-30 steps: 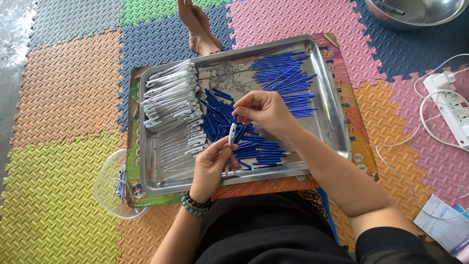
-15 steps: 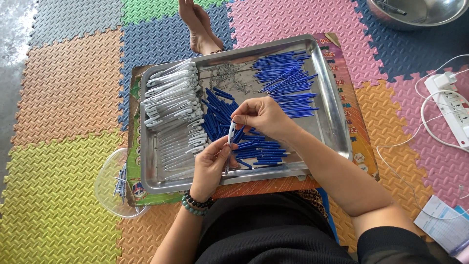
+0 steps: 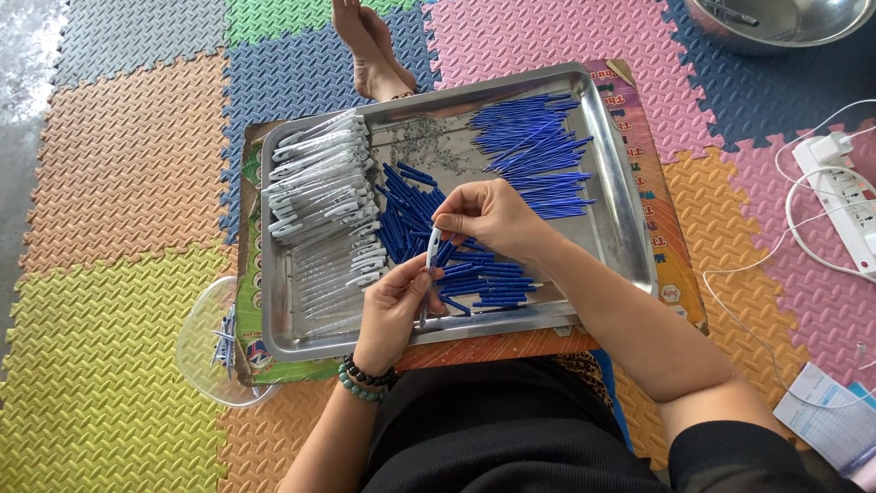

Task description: Assembling pens by inserting blue components into white barrels on a metal tray.

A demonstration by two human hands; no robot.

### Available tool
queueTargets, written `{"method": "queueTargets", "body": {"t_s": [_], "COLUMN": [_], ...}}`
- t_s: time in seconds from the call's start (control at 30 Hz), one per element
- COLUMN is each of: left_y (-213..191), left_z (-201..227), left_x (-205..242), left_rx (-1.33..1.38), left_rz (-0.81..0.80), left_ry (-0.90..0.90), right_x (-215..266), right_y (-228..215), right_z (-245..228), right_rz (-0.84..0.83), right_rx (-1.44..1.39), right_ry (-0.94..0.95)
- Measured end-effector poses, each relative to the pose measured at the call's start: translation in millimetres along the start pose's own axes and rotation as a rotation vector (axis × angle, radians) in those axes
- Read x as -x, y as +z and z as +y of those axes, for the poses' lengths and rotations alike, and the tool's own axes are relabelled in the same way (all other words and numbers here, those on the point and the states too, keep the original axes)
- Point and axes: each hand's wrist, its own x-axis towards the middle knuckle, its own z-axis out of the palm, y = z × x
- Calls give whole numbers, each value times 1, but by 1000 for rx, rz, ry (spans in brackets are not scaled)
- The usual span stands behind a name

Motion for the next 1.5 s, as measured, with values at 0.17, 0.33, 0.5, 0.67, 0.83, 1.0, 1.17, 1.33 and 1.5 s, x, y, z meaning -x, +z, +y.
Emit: {"method": "queueTargets", "body": {"t_s": [0.17, 0.33, 0.5, 0.67, 0.83, 1.0, 1.17, 1.33, 1.5], "left_y": [-4, -3, -4, -3, 0, 2, -41, -134, -245], "left_z": [-1, 1, -2, 0, 3, 23, 76, 99, 66], "left_x": [-1, -1, -1, -1, -2, 7, 27, 38, 52], "left_rx": [29, 35, 13, 11, 16, 17, -80, -425, -949], "left_rz": [-8, 4, 21, 16, 26, 119, 268, 502, 784], "left_ry": [-29, -43, -73, -71, -48, -68, 44, 273, 216], "right_x": [-4, -5, -3, -4, -8, -25, -35, -43, -50], "right_y": [-3, -2, -4, -4, -8, -45, -44, -38, -39], "right_z": [0, 7, 4, 7, 9, 24, 48, 53, 63], "right_rz": [-26, -8, -2, 7, 58, 496, 466, 501, 512], "right_rx": [32, -9, -37, -59, -50, 810, 1317, 1579, 1621], "right_ry": [-49, -34, 61, 58, 5, -411, -554, -518, -502]}}
